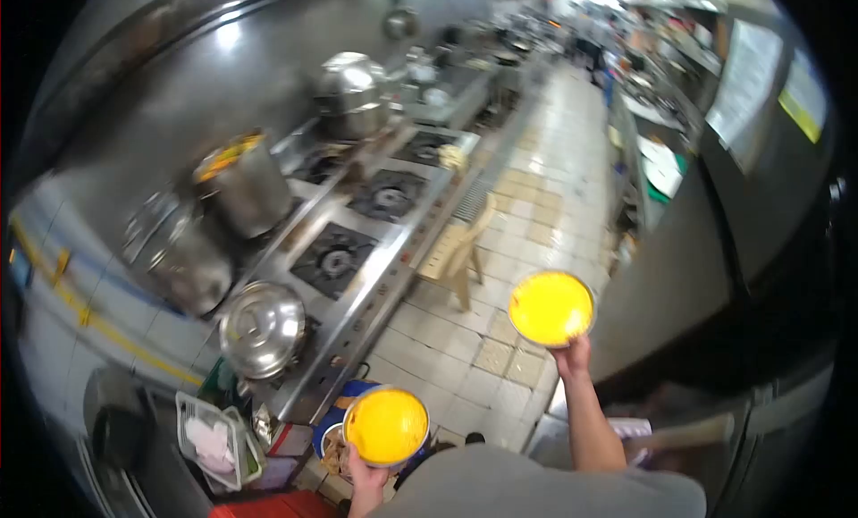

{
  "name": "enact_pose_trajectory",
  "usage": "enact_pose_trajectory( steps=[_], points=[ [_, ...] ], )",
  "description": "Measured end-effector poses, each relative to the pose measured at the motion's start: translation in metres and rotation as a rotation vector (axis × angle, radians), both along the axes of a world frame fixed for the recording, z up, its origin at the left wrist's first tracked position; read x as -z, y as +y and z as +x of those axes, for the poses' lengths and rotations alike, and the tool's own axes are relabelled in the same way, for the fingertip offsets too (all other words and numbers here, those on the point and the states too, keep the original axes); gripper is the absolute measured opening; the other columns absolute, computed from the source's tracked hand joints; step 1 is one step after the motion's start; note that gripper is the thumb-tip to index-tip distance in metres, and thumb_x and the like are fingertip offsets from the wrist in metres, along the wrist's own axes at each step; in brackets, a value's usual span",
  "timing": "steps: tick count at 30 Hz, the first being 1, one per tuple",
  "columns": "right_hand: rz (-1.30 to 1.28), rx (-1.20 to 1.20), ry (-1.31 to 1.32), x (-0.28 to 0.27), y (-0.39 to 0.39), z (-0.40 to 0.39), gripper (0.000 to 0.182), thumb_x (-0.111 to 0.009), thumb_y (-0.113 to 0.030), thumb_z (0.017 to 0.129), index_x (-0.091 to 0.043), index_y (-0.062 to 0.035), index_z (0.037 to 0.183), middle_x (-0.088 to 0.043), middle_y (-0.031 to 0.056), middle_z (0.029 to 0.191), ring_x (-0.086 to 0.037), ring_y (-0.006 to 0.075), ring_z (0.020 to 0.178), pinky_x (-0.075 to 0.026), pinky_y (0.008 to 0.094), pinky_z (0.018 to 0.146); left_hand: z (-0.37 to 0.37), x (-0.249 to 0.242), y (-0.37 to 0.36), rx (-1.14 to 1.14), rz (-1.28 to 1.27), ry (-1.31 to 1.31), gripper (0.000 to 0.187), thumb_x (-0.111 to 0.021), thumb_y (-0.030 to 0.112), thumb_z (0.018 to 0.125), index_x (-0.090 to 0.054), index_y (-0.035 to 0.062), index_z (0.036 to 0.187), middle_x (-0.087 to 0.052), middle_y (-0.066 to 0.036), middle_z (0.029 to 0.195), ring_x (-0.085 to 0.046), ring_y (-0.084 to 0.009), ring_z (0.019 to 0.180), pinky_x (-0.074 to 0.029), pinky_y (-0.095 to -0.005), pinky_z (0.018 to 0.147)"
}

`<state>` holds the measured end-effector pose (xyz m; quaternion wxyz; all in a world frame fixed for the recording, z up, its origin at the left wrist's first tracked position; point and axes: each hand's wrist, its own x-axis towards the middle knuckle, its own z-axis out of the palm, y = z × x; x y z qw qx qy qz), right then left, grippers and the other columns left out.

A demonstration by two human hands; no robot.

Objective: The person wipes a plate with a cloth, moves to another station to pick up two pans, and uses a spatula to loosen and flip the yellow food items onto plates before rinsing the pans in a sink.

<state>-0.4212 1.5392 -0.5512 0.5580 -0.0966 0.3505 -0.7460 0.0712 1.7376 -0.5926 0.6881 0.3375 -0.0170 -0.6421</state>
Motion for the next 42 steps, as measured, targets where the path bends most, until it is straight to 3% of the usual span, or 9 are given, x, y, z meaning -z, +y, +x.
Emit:
enact_pose_trajectory(
  steps=[3,5,13,15,18,25,31,34,42],
  points=[
    [0.075,0.098,0.004,0.007,-0.014,-0.028,0.055,-0.049,-0.007,0.079,-0.05,-0.0075,0.134,-0.06,0.0158,0.122,-0.064,0.0357,0.105,-0.055,0.0604,0.087,-0.028,-0.013,-0.064,0.192,0.007,-0.034,0.061,-0.042,0.054,0.103,-0.043,0.0145,0.149,-0.049,-0.009,0.15,-0.047,-0.0328,0.137,-0.037,-0.0565,0.113],
    [0.123,0.15,0.057,-0.012,-0.016,-0.036,0.049,-0.051,-0.012,0.078,-0.053,0.002,0.125,-0.063,0.0201,0.119,-0.065,0.0372,0.104,-0.054,0.0603,0.09,-0.05,-0.03,-0.118,0.276,-0.088,0.007,0.063,-0.047,0.056,0.101,-0.045,0.0148,0.148,-0.051,-0.008,0.149,-0.048,-0.0328,0.136,-0.039,-0.0563,0.112],
    [0.216,0.273,0.032,-0.005,-0.066,-0.067,0.052,-0.051,-0.015,0.079,-0.052,0.0007,0.129,-0.063,0.0187,0.122,-0.066,0.0355,0.107,-0.054,0.0547,0.094,-0.095,-0.057,-0.343,0.413,-0.181,-0.032,0.066,-0.043,0.057,0.102,-0.039,0.0143,0.152,-0.046,-0.01,0.153,-0.047,-0.0339,0.137,-0.038,-0.0542,0.113],
    [0.211,0.198,-0.043,0.022,-0.084,-0.088,0.057,-0.049,-0.008,0.078,-0.045,-0.001,0.135,-0.059,0.0193,0.126,-0.063,0.0386,0.113,-0.054,0.0609,0.093,-0.1,-0.056,-0.416,0.429,-0.193,-0.049,0.065,-0.041,0.056,0.103,-0.038,0.0146,0.153,-0.045,-0.01,0.154,-0.046,-0.0344,0.138,-0.038,-0.0543,0.114],
    [0.303,0.236,-0.074,0.016,-0.12,-0.1,0.057,-0.048,-0.008,0.079,-0.044,0.0006,0.135,-0.059,0.0206,0.128,-0.065,0.0385,0.11,-0.056,0.0598,0.092,-0.132,-0.078,-0.514,0.476,-0.21,-0.105,0.064,-0.041,0.054,0.104,-0.038,0.0106,0.152,-0.047,-0.01,0.152,-0.048,-0.0319,0.136,-0.04,-0.05,0.113],
    [0.296,0.397,-0.111,-0.008,-0.211,-0.133,0.058,-0.048,-0.007,0.077,-0.043,0.0021,0.134,-0.057,0.0227,0.131,-0.064,0.0403,0.112,-0.057,0.0583,0.091,-0.267,-0.108,-0.726,0.759,-0.318,-0.165,0.063,-0.044,0.052,0.104,-0.041,0.0086,0.15,-0.049,-0.011,0.15,-0.05,-0.0299,0.135,-0.04,-0.0479,0.113],
    [0.139,0.474,-0.107,-0.001,-0.31,-0.227,0.06,-0.046,-0.006,0.079,-0.042,0.004,0.138,-0.059,0.0229,0.13,-0.062,0.0421,0.117,-0.056,0.06,0.093,-0.45,-0.108,-0.842,0.884,-0.352,-0.021,0.065,-0.049,0.054,0.101,-0.041,0.0109,0.15,-0.048,-0.01,0.151,-0.048,-0.0318,0.136,-0.038,-0.0514,0.114],
    [0.105,0.479,-0.115,0.023,-0.37,-0.294,0.062,-0.047,-0.006,0.078,-0.042,0.0001,0.14,-0.057,0.0203,0.133,-0.061,0.0399,0.119,-0.054,0.0598,0.096,-0.519,-0.096,-0.897,0.874,-0.301,-0.056,0.063,-0.048,0.053,0.101,-0.044,0.0112,0.148,-0.05,-0.009,0.15,-0.049,-0.0316,0.135,-0.038,-0.0511,0.114],
    [0.148,0.527,-0.118,-0.038,-0.497,-0.434,0.058,-0.046,-0.004,0.081,-0.042,-0.0024,0.139,-0.058,0.0165,0.128,-0.064,0.035,0.114,-0.057,0.0552,0.09,-0.627,-0.101,-1.028,0.831,-0.182,-0.19,0.066,-0.054,0.057,0.098,-0.045,0.0123,0.147,-0.053,-0.008,0.146,-0.053,-0.031,0.131,-0.043,-0.0528,0.109]
  ],
)
